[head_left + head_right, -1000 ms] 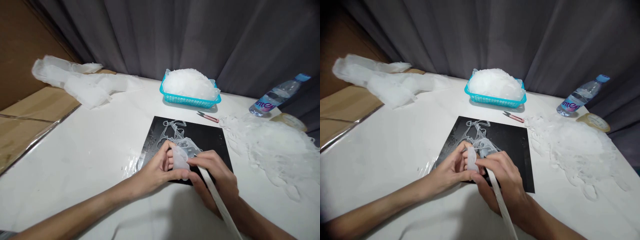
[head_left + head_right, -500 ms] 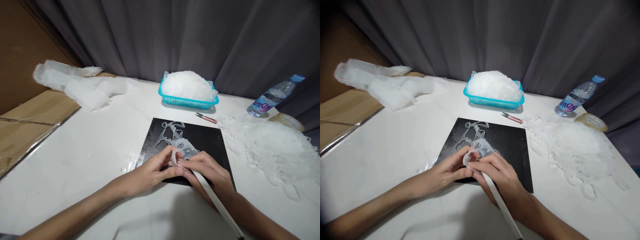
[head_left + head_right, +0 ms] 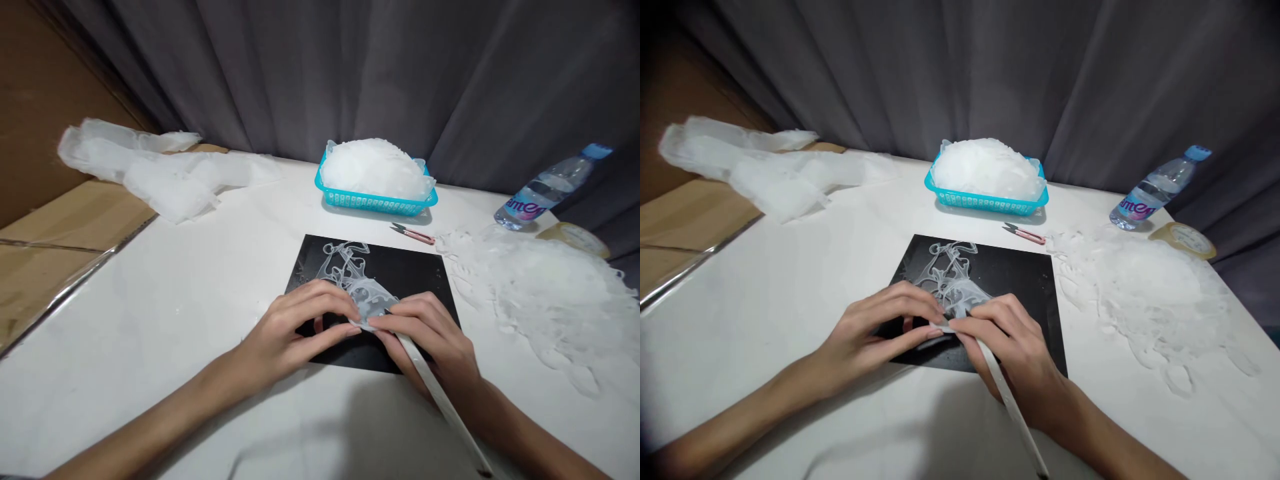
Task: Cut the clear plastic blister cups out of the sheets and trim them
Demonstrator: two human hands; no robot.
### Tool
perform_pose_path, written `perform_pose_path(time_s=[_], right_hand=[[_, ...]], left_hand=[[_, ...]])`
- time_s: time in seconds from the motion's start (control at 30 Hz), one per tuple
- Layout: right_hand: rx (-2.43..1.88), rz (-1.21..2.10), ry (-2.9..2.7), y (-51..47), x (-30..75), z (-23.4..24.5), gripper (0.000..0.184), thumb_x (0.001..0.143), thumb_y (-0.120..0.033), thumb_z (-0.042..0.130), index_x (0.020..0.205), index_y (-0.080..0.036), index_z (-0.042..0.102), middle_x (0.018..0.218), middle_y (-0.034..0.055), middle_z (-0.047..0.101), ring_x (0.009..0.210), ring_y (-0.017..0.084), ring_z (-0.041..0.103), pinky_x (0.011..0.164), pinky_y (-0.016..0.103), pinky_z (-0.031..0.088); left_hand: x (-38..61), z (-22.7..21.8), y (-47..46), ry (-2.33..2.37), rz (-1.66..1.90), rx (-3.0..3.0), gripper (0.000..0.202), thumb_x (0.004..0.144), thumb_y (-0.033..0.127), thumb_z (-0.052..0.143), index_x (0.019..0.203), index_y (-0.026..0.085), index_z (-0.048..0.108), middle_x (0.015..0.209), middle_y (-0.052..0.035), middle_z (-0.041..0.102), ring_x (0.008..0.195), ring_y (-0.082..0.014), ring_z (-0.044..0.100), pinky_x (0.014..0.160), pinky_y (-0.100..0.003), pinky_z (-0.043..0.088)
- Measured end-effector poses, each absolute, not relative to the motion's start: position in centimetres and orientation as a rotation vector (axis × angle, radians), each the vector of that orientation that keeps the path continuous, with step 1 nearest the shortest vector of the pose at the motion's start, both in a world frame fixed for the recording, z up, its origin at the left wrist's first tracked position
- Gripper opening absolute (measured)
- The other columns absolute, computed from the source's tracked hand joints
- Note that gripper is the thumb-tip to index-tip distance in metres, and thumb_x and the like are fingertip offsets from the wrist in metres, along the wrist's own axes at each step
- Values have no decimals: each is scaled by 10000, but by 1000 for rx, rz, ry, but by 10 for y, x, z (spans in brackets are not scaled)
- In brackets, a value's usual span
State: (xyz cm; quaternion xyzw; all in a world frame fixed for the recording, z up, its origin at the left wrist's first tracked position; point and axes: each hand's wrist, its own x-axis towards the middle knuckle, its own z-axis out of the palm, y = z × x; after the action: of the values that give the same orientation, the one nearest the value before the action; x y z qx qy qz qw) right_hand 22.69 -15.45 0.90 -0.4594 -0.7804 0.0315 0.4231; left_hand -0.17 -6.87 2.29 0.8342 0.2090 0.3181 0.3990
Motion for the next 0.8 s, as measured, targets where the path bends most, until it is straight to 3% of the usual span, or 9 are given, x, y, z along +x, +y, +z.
perform_pose_path(time_s=[0.33, 0.57, 0.67, 0.8], right_hand=[[-1166, 34, -1954, -155, 230, 7, 204, 975, -117, 649, 1142, -223, 701, 932, 47, 684, 847, 184, 624, 762, 342, 574], [-1160, 79, -1985, -159, 230, 3, 237, 959, -104, 656, 1164, -215, 699, 948, 44, 700, 864, 178, 640, 780, 326, 579], [-1028, 164, -2060, -161, 229, 4, 263, 948, -120, 683, 1202, -190, 683, 987, 44, 728, 900, 172, 666, 815, 315, 584], [-1000, 86, -2024, -155, 232, 8, 191, 951, -166, 690, 1142, -176, 689, 948, 50, 735, 868, 177, 673, 808, 318, 592]], left_hand=[[0, 22, -70, 531, 805, 2069, 114, 974, 136, 680, 1049, 212, 723, 1044, -61, 768, 967, -189, 736, 857, -290, 609], [1, 18, -70, 525, 670, 2020, 134, 936, 197, 750, 1049, 215, 680, 1117, -63, 737, 1024, -189, 706, 912, -299, 569], [1, 18, -70, 480, 618, 1981, 260, 852, 289, 847, 987, 203, 641, 1125, -72, 718, 1018, -211, 693, 914, -319, 545], [2, 15, -70, 504, 614, 1949, 255, 888, 296, 807, 834, 191, 581, 1086, -71, 693, 964, -193, 666, 878, -312, 509]])
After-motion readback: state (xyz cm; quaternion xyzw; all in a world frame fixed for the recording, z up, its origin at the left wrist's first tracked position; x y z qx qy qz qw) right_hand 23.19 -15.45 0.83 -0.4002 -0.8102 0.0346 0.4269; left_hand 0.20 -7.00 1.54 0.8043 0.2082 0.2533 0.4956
